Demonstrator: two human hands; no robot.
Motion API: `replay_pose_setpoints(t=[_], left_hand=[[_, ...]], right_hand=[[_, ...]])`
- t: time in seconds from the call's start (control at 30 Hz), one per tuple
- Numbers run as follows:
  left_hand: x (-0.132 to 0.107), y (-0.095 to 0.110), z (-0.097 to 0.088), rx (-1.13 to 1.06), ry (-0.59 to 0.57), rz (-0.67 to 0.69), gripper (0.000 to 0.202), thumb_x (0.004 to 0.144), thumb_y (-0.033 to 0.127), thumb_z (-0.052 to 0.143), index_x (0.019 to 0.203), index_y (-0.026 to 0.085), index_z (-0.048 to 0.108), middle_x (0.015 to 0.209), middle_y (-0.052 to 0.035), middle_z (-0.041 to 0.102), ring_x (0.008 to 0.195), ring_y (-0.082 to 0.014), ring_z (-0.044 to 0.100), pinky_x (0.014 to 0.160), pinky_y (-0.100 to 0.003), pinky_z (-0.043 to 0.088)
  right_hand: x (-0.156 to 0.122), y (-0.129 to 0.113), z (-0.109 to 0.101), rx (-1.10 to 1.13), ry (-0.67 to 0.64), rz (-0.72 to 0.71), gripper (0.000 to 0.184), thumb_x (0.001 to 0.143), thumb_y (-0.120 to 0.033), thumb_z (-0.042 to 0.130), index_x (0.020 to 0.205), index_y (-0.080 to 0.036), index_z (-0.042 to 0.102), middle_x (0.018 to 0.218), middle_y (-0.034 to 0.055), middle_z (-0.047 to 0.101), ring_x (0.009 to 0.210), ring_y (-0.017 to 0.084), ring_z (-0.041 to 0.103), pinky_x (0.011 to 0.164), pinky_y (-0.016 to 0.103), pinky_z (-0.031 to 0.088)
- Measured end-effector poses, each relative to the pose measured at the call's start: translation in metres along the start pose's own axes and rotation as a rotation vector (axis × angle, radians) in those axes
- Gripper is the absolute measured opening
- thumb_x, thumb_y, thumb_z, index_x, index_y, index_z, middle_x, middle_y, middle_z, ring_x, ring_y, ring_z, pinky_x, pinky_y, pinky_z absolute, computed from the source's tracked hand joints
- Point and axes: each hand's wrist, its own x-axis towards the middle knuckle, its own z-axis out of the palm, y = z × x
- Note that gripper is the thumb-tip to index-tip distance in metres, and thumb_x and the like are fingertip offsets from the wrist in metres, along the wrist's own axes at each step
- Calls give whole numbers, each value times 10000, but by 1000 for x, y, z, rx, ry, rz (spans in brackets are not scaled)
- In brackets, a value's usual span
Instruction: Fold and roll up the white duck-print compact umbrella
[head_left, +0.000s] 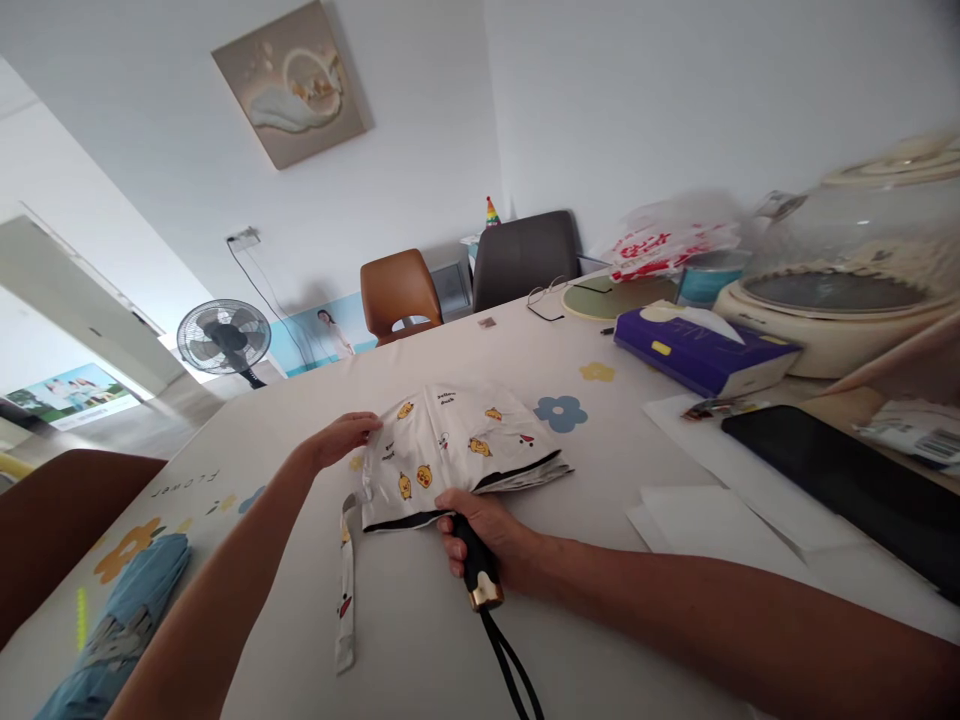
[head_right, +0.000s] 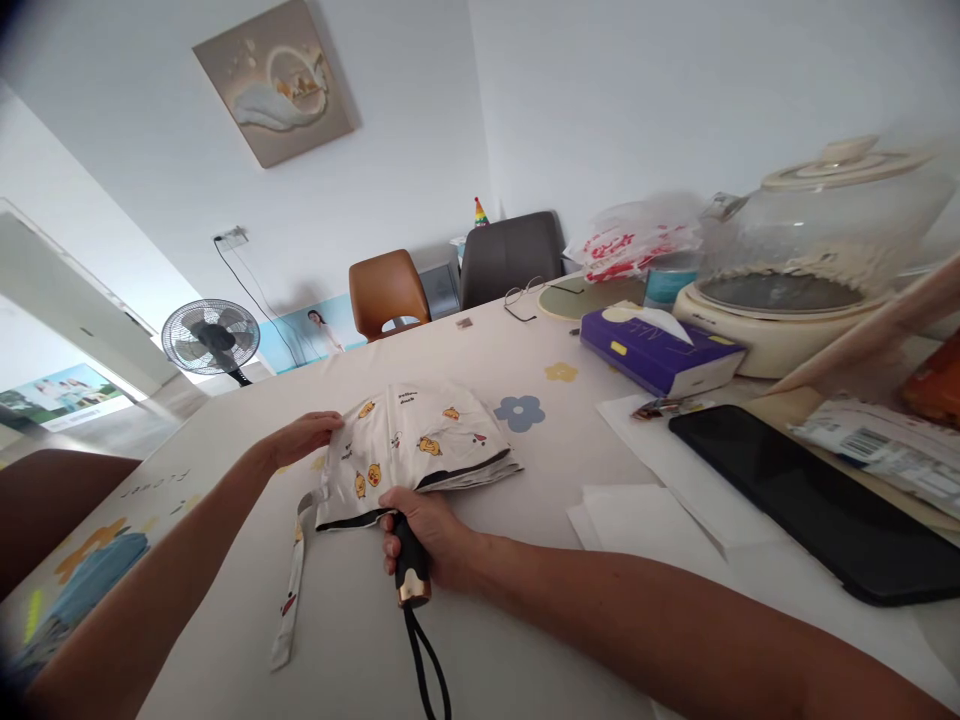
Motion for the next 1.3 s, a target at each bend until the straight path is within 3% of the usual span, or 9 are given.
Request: replay_pose_setpoints(t=[0.23, 0.43, 0.67, 0.83, 0.93, 1.07, 1.13, 1.2, 1.3], left_hand=[[-2, 11, -5, -265, 79, 105, 225, 607, 307, 704, 746, 175, 588, 646, 7, 577, 587, -113, 533, 573, -240, 422], [-2, 17, 3, -97, -104, 11, 442, 616, 319, 718, 1016, 148, 641, 931, -90, 661, 828, -198, 597, 773, -322, 442], [3, 4, -13, 48, 71, -40, 435, 573, 360, 738, 946, 148, 669, 976, -87, 655, 884, -191, 575, 845, -325, 412], [4, -5, -14, 121, 190, 12, 477, 549, 370, 728, 953, 132, 644, 859, -68, 660, 810, -184, 579, 780, -318, 430], [2, -3, 5, 286, 381, 74, 410, 567, 347, 684, 913, 135, 634, 789, -64, 643, 782, -199, 577, 732, -323, 433], [-19, 2, 59, 445, 714, 260, 240, 683, 318, 553, 887, 198, 596, 861, -43, 618, 804, -180, 551, 740, -308, 403], [-38, 3, 91, 464, 698, 317, 176, 743, 359, 500, 804, 212, 576, 768, -18, 609, 702, -164, 538, 674, -295, 402], [-56, 3, 118, 410, 552, 279, 215, 765, 421, 490, 783, 218, 556, 733, -14, 599, 669, -164, 537, 620, -287, 403], [-73, 3, 144, 283, 459, 205, 332, 750, 481, 525, 966, 228, 533, 923, -51, 609, 750, -179, 570, 662, -298, 419]], right_hand=[[0, 0, 0, 3, -1, -9, 220, 777, -293, 455, 594, -183, 403, 407, -63, 387, 328, 64, 362, 375, 184, 388], [-3, -1, 2, -6, 6, -17, 211, 773, -284, 445, 591, -189, 396, 392, -62, 386, 318, 69, 354, 367, 189, 380], [0, 0, -1, -20, -17, -11, 208, 768, -289, 448, 591, -187, 404, 381, -58, 388, 316, 71, 355, 370, 191, 383], [-1, 0, 1, -14, 24, -26, 217, 766, -276, 464, 581, -185, 396, 381, -66, 371, 311, 64, 339, 371, 189, 384], [-2, 0, 2, -4, 35, -31, 218, 774, -272, 457, 583, -186, 394, 383, -69, 366, 308, 61, 333, 367, 184, 383], [-2, 2, 4, -1, 37, -67, 228, 774, -245, 443, 561, -183, 387, 383, -70, 365, 306, 59, 334, 354, 182, 384], [-2, 4, 5, -3, 48, -96, 217, 769, -230, 436, 563, -183, 390, 381, -65, 389, 303, 66, 356, 347, 191, 390], [-3, 7, 6, -32, 75, -117, 213, 775, -228, 418, 567, -183, 400, 364, -52, 420, 300, 80, 388, 342, 201, 397], [-3, 11, 7, -117, 112, -164, 235, 795, -240, 405, 566, -184, 412, 337, -37, 450, 288, 93, 414, 327, 203, 400]])
